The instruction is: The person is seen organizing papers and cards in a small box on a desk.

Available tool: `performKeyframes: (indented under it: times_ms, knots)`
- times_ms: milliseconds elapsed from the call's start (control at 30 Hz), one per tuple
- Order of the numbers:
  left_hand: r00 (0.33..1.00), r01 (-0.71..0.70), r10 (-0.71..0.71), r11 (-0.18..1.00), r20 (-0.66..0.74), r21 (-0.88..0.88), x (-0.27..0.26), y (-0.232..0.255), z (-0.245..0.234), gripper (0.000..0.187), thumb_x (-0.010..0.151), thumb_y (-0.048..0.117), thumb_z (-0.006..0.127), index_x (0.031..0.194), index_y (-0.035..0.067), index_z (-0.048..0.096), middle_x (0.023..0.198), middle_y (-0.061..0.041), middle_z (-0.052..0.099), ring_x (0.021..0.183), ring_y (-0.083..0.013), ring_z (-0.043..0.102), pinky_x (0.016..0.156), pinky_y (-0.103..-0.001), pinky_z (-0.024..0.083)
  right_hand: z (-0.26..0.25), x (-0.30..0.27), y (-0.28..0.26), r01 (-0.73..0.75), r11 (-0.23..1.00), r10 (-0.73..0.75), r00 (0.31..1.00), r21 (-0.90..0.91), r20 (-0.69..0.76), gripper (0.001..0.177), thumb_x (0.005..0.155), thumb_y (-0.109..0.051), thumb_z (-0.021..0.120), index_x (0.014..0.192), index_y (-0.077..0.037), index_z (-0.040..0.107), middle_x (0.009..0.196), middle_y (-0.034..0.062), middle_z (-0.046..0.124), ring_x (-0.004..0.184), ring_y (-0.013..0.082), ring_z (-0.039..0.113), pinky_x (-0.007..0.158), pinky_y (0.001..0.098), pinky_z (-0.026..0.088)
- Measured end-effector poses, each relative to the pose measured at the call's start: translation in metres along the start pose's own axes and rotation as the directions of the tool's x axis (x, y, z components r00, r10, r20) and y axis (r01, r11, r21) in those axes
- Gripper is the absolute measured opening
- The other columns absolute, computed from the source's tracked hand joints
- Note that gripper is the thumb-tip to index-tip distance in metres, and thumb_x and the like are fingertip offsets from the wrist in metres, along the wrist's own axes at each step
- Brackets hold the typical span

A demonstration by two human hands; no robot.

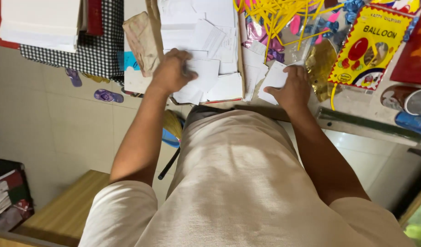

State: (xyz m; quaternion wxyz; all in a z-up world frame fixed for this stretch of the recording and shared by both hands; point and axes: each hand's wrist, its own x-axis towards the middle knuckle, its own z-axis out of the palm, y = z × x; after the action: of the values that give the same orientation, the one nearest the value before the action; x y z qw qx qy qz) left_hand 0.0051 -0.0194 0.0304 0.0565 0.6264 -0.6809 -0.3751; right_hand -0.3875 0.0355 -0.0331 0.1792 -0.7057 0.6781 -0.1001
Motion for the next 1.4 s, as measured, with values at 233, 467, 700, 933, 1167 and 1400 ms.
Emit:
performKeyframes:
  times_ms: [233, 467, 700, 933, 1167, 1400]
  knots:
    - [0.997, 0.058, -0.050, 0.990, -0.058, 0.132, 0.011, -0.007, 0.039, 0.099, 0.055, 0.023, 0.098, 0.141, 0.010, 0.050, 0.138, -0.021, 0.048, 0.123, -0.0449, 0.052, 0.096, -0.047, 0.045, -0.005, 0.016, -0.029, -0.029, 1.000, 0.029, 0.999, -0.003, 0.017, 0.073, 0.058, -0.035, 0.099, 0.115, -0.007, 0.062, 0.116, 0.0172, 0.058, 0.117, 0.0398, 0.053, 0.090, 0.0502, 0.045]
    - [0.997, 0.068, -0.077, 0.968, -0.026, -0.240, 0.018, -0.041, 0.050, 0.079, 0.061, 0.013, 0.094, 0.130, 0.007, 0.056, 0.105, -0.014, 0.060, 0.096, -0.0289, 0.063, 0.084, -0.038, 0.053, 0.021, 0.039, -0.115, -0.028, 0.852, -0.022, 0.996, 0.523, 0.089, 0.029, 0.096, -0.024, 0.074, 0.117, -0.009, 0.063, 0.110, 0.0078, 0.067, 0.102, 0.0284, 0.066, 0.094, 0.0417, 0.053]
    - [0.994, 0.055, -0.099, 0.785, -0.036, -0.617, 0.031, -0.066, 0.072, 0.029, 0.084, 0.007, 0.084, 0.106, 0.006, 0.066, 0.082, 0.002, 0.055, 0.074, -0.0110, 0.050, 0.070, -0.027, 0.050, 0.039, 0.059, -0.178, 0.100, 0.990, -0.095, 0.994, -0.100, 0.054, 0.039, 0.091, -0.035, 0.074, 0.111, -0.001, 0.069, 0.098, 0.0159, 0.073, 0.106, 0.0353, 0.057, 0.089, 0.0527, 0.036]
    - [0.989, -0.105, -0.004, 0.696, -0.150, -0.710, 0.028, -0.077, 0.063, 0.026, 0.083, -0.004, 0.081, 0.103, 0.006, 0.066, 0.080, 0.005, 0.055, 0.074, -0.0067, 0.052, 0.067, -0.023, 0.050, 0.038, 0.053, -0.199, 0.016, 0.999, -0.012, 0.992, -0.028, 0.126, 0.039, 0.091, -0.031, 0.073, 0.118, -0.003, 0.068, 0.101, 0.0112, 0.073, 0.115, 0.0305, 0.055, 0.092, 0.0504, 0.033]
    - [0.997, -0.082, 0.050, 0.680, -0.065, -0.729, 0.001, -0.066, 0.003, 0.042, 0.083, -0.006, 0.076, 0.119, 0.008, 0.059, 0.076, 0.004, 0.051, 0.070, -0.0073, 0.050, 0.065, -0.024, 0.048, 0.052, 0.041, -0.209, -0.039, 0.887, 0.019, 0.999, 0.460, 0.049, 0.051, 0.093, -0.012, 0.075, 0.138, -0.001, 0.055, 0.103, 0.0069, 0.066, 0.088, 0.0168, 0.062, 0.075, 0.0326, 0.053]
    - [0.983, -0.173, 0.182, 0.847, -0.032, -0.503, -0.013, -0.087, -0.003, 0.032, 0.086, -0.005, 0.068, 0.116, 0.004, 0.069, 0.096, -0.010, 0.072, 0.078, -0.0207, 0.066, 0.074, -0.033, 0.055, 0.053, 0.029, -0.226, -0.113, 0.799, 0.010, 0.985, 0.590, 0.175, 0.042, 0.095, -0.005, 0.069, 0.136, -0.007, 0.058, 0.094, 0.0049, 0.057, 0.078, 0.0135, 0.055, 0.072, 0.0303, 0.051]
